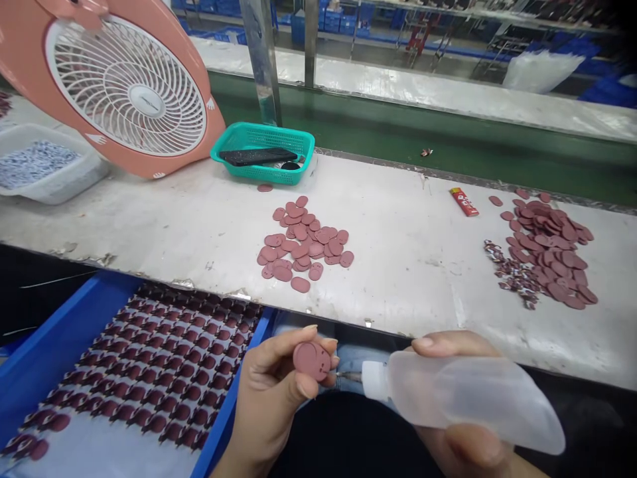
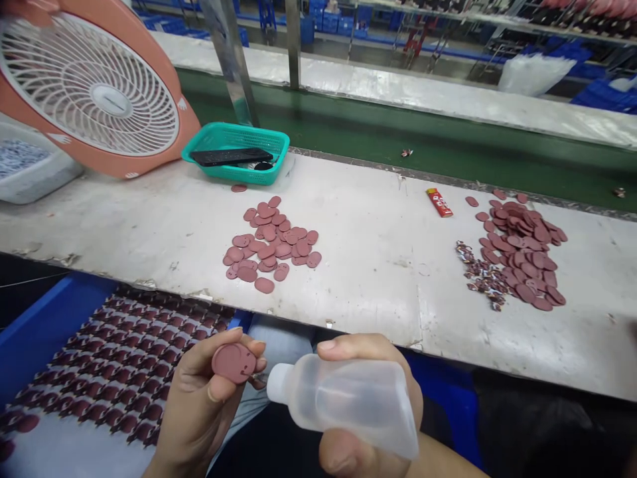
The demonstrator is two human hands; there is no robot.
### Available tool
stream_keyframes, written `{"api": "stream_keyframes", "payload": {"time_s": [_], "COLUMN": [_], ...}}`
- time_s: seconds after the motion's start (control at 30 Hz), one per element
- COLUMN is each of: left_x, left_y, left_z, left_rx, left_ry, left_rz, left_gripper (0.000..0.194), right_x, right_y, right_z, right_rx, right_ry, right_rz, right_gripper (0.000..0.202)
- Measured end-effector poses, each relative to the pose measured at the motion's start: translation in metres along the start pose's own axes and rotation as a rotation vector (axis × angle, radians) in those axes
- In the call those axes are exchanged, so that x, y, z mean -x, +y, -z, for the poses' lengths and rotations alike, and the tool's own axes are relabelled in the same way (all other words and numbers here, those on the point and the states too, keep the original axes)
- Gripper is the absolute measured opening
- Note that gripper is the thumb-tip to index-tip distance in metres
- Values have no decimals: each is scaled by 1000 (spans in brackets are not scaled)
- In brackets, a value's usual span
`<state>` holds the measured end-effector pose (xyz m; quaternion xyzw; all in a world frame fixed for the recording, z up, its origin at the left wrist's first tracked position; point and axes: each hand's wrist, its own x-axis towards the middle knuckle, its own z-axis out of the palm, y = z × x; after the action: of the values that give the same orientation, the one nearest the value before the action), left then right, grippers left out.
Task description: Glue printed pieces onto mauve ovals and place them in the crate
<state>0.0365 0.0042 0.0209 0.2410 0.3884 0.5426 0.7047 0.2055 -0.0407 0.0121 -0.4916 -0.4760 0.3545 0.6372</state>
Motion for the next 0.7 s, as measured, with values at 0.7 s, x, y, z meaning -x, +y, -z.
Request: {"api": "stream_keyframes", "payload": {"time_s": [0.7], "left_x": [1], "left_y": [1], "left_z": [-3], "left_rx": [-27], "left_ry": [67], "left_rz": [5], "left_gripper": [35], "right_x": [-10], "right_y": [-11], "right_z": [-8], "right_rx": [1], "right_ry": [24], "right_rz": [98], "right_gripper": [40]}}
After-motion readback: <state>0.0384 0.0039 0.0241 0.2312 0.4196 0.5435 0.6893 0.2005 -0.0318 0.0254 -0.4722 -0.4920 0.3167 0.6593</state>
